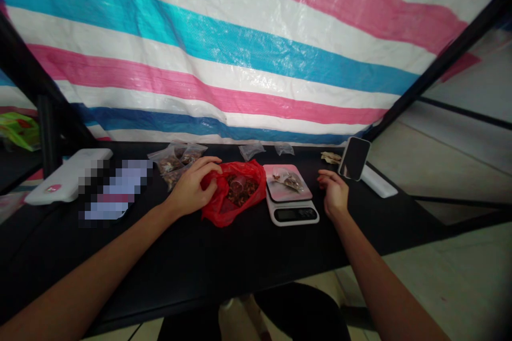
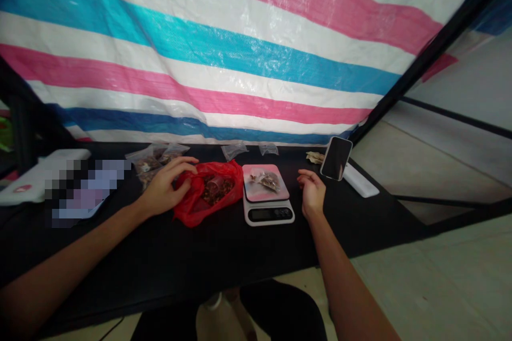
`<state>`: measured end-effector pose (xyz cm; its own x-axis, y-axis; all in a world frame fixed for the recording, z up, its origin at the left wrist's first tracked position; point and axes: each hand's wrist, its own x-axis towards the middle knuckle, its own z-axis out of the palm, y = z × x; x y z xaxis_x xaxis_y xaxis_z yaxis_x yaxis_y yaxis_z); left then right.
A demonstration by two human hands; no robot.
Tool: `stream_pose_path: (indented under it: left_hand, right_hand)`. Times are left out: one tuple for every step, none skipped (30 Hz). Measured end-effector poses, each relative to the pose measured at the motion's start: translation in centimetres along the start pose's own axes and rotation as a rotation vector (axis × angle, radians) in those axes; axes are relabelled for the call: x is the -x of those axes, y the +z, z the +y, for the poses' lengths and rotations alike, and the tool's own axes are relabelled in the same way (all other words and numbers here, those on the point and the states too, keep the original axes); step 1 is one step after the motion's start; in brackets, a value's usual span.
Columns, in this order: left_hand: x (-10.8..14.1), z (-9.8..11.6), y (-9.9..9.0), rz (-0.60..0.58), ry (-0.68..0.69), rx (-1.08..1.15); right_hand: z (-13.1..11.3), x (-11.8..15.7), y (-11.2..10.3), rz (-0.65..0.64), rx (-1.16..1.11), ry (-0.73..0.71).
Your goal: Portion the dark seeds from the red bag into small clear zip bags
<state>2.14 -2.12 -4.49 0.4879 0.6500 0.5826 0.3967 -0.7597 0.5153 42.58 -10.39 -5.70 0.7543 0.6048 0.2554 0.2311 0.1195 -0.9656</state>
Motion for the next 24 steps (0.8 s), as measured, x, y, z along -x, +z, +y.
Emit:
stream_pose_path:
  left_hand:
    - [0.0,0.0,0.0,0.001,0.000,0.003]
    - [0.0,0.0,0.0,0.003,0.002,0.007]
    - [0.0,0.0,0.1,0.006,0.005,0.010]
    - [0.0,0.0,0.1,0.008,0.007,0.013]
    - [0.0,0.0,0.1,0.007,0.010,0.014]
    - [0.0,0.0,0.2,0.004,0.010,0.016]
    - [0.0,0.0,0.2,-0.002,0.009,0.019]
    - [0.0,0.0,0.3,-0.007,0.008,0.023]
    - [0.0,0.0,0.3,-0.012,0.007,0.028]
    - [0.0,0.1,0.3,-0.016,0.006,0.032]
    - [0.0,0.1,0.3,-0.019,0.007,0.034]
    - [0.0,0.2,0.2,-0.019,0.009,0.035]
    - [0.0,0.3,0.2,-0.016,0.012,0.033]
    - [-0.1,0.4,0.2,-0.014,0.015,0.031]
    - [-0.1,0.6,0.1,-0.010,0.016,0.030]
    - [-0.1,0.7,0.1,-0.006,0.017,0.028]
    - [-0.1,0.8,0.0,-0.004,0.019,0.027]
    - [-0.1,0.8,0.0,-0.003,0.023,0.026]
    - [-0.1,0.9,0.0,-0.003,0.026,0.026]
    - [-0.1,0.9,0.0,-0.001,0.030,0.025]
    - [-0.1,0.9,0.0,0.002,0.032,0.025]
    - [-0.1,0.9,0.0,0.005,0.032,0.026]
    - [-0.1,0.9,0.0,0.005,0.031,0.029]
    - [-0.1,0.9,0.0,0.005,0.030,0.033]
  right_hand:
    - [-0.1,0.0,0.0,0.001,-0.005,0.005]
    - [-0.1,0.1,0.0,0.002,-0.010,0.009]
    - [-0.1,0.1,0.0,0.002,-0.014,0.012]
    - [-0.1,0.1,0.0,0.002,-0.017,0.015]
    - [0.0,0.0,0.0,0.002,-0.020,0.017]
    - [0.1,0.0,0.0,0.000,-0.022,0.017]
    - [0.2,-0.1,-0.1,-0.003,-0.023,0.016]
    - [0.3,-0.2,-0.1,-0.009,-0.024,0.015]
    - [0.4,-0.2,-0.2,-0.020,-0.023,0.014]
    - [0.4,-0.3,-0.2,-0.037,-0.022,0.013]
    - [0.4,-0.3,-0.3,-0.062,-0.019,0.013]
    - [0.3,-0.4,-0.4,-0.098,-0.014,0.015]
    - [0.1,-0.3,-0.4,-0.143,-0.008,0.018]
    - [-0.1,-0.3,-0.4,-0.195,0.000,0.019]
    - [-0.4,-0.2,-0.4,-0.248,0.003,0.022]
    - [-0.9,-0.1,-0.4,-0.310,0.010,0.012]
    - [-1.4,0.1,-0.4,-0.380,0.029,-0.016]
    - [-2.0,0.3,-0.2,-0.459,0.067,-0.061]
    - [-2.7,0.5,0.0,-0.550,0.141,-0.134]
    - [-3.4,0.8,0.3,-0.637,0.250,-0.220]
    - [-4.2,1.0,0.8,-0.715,0.380,-0.300]
    - [-4.9,1.3,1.4,-0.754,0.511,-0.370]
    - [-5.7,1.5,2.1,-0.779,0.625,-0.429]
    - [-6.4,1.7,3.0,-0.809,0.707,-0.476]
